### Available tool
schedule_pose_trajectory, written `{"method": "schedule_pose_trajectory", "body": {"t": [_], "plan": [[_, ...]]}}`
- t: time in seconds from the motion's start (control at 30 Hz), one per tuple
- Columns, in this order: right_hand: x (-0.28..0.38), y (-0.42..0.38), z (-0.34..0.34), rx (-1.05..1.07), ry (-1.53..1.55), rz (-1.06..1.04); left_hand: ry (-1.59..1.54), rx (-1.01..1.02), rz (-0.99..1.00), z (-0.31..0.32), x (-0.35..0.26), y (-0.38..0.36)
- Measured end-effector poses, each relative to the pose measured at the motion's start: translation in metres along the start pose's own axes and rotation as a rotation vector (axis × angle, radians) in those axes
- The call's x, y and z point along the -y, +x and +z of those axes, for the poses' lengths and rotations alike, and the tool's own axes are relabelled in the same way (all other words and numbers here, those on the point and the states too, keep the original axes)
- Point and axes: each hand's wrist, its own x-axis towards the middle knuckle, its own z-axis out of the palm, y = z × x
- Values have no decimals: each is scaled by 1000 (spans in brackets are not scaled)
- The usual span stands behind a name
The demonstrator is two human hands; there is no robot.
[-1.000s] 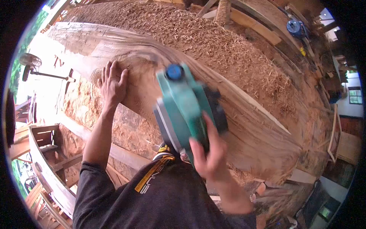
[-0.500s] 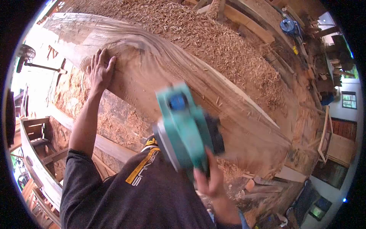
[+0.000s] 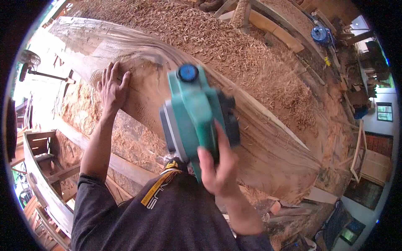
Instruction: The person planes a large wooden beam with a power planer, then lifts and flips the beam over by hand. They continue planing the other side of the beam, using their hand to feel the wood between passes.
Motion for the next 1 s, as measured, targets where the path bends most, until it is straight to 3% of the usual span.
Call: {"method": "schedule_pose_trajectory", "body": {"t": [0.17,0.27,0.4,0.47,0.5,0.53,0.57,0.63,0.67,0.73,0.77,0.93,1.0], "plan": [[16,125,42,-4,53,-161,-24,-2,18,0,2,0],[17,126,38,5,27,-193,-15,6,40,1,5,1],[12,32,12,-26,35,-56,28,58,119,-5,-4,2],[-3,-53,-17,-18,5,113,-718,178,448,-27,-47,-30],[-10,-94,-31,-18,-16,210,-946,363,514,-41,-73,-51],[-13,-130,-43,-21,-52,278,-1052,738,599,-76,-107,-61],[-10,-157,-56,-30,-149,250,-1007,841,836,-90,-136,-72],[-4,-186,-76,-68,-356,127,-899,782,1274,-82,-182,-102],[-5,-198,-85,-79,-357,174,-828,848,1378,-80,-200,-112],[-5,-218,-100,-102,-362,263,-872,776,1425,-68,-216,-135],[-12,-232,-102,-89,-350,386,-862,761,1347,-67,-221,-143],[-23,-175,-90,-182,-111,289,-821,658,904,-86,-227,-134],[-32,-135,-87,-108,-77,275,-1031,387,750,-72,-213,-109]]}}
